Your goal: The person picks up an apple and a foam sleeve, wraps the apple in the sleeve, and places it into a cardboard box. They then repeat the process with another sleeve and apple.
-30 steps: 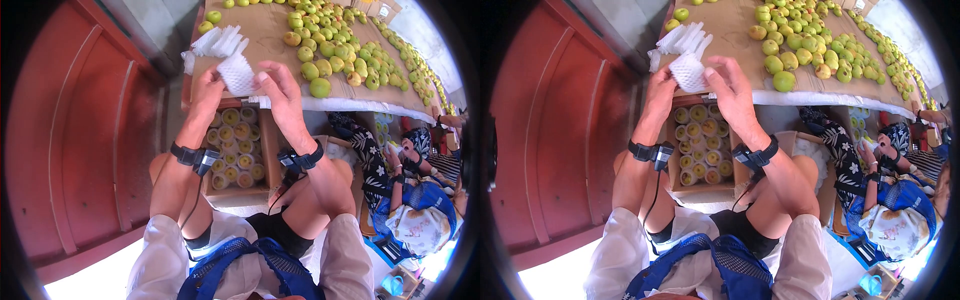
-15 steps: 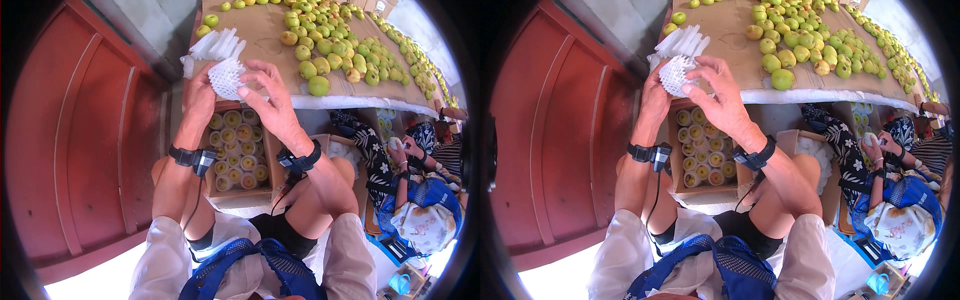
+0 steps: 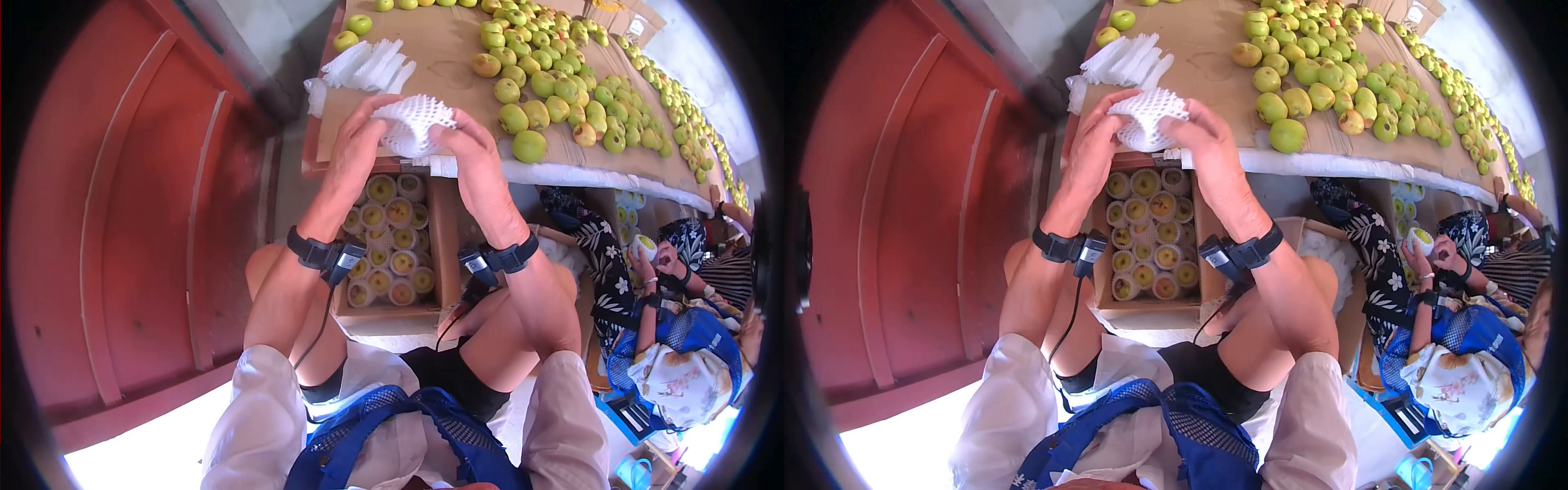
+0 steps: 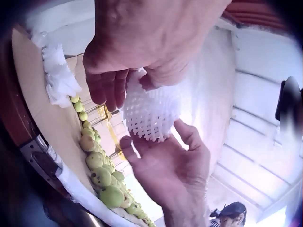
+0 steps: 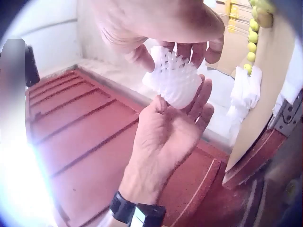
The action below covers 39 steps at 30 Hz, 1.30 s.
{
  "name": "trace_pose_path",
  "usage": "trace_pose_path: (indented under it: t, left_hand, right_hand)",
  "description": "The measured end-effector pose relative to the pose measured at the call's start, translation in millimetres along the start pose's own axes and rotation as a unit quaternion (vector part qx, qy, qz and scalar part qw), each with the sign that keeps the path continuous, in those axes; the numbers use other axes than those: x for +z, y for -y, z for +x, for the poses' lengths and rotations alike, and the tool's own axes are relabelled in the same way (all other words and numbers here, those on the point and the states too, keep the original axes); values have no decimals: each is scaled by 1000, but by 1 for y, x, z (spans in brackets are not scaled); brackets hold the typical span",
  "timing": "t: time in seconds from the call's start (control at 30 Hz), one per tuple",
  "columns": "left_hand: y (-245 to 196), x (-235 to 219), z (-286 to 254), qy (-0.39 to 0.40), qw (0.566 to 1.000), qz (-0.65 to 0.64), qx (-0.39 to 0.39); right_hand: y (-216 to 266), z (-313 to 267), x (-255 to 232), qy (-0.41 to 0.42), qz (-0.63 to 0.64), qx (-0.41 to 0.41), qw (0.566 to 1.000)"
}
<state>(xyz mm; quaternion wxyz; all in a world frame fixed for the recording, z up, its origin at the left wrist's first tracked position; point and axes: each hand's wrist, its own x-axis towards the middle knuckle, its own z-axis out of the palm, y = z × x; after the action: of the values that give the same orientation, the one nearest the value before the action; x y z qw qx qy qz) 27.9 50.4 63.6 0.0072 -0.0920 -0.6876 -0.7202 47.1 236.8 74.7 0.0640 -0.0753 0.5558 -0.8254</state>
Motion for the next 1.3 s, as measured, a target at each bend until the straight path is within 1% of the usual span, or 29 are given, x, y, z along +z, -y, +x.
trace_pose_path:
  t: [0.03,0.07,0.2,0.27,0.37,0.4,0.43,0.47,0.5,0.53,0.63,0.73,0.83,0.93,0.97,1.03,1.07,1.1,1.17,1.27,1.3]
  left_hand:
    - [3,1,2,21,995,-91,-27]
    - [5,2,4,42,981,-181,-54]
    - [-3,0,2,67,969,-225,-76]
    - [-8,-1,1,72,960,-254,-91]
    - [-7,-7,0,116,932,-328,-96]
    - [-6,-7,1,106,928,-341,-104]
    - [-3,-5,-1,100,923,-355,-113]
    - [-1,-4,-2,93,916,-369,-123]
    - [0,-5,-3,88,907,-384,-148]
    - [3,-7,-3,96,901,-393,-158]
    - [5,-7,-4,112,883,-416,-185]
    - [2,-6,-6,137,884,-402,-195]
    - [-5,-1,-10,130,892,-399,-168]
    - [0,-3,-5,123,880,-427,-168]
    - [-1,-3,-5,110,883,-429,-156]
    - [-5,-4,-5,83,887,-434,-132]
    - [-4,-6,-4,78,889,-434,-124]
    - [-4,-10,-2,73,890,-435,-115]
    - [-1,-17,1,58,896,-430,-100]
    - [0,-22,3,37,888,-448,-96]
    - [0,-23,4,33,888,-448,-94]
  right_hand:
    - [-2,6,-5,-5,37,15,999]
    - [-3,10,-9,-11,73,30,997]
    - [-13,21,-26,19,139,76,987]
    - [-13,20,-24,32,178,89,979]
    - [-17,19,-20,33,215,96,971]
    - [-19,18,-22,22,222,93,970]
    - [-22,19,-24,42,229,84,969]
    - [-22,19,-21,35,232,87,968]
    - [-21,18,-19,31,226,85,970]
    - [-17,17,-16,30,221,84,971]
    - [-15,16,-15,44,167,60,983]
    - [-17,19,-19,54,116,39,991]
    - [-12,15,-22,27,60,47,997]
    - [3,11,-28,-16,-80,44,996]
    - [10,10,-34,-41,-123,17,991]
    - [28,11,-60,-89,-207,-37,974]
    - [32,18,-81,-143,-284,-84,944]
    - [32,27,-108,-194,-358,-132,904]
    - [31,34,-166,-221,-409,-135,875]
    - [43,15,-176,-227,-509,8,830]
    - [40,20,-191,-165,-512,74,839]
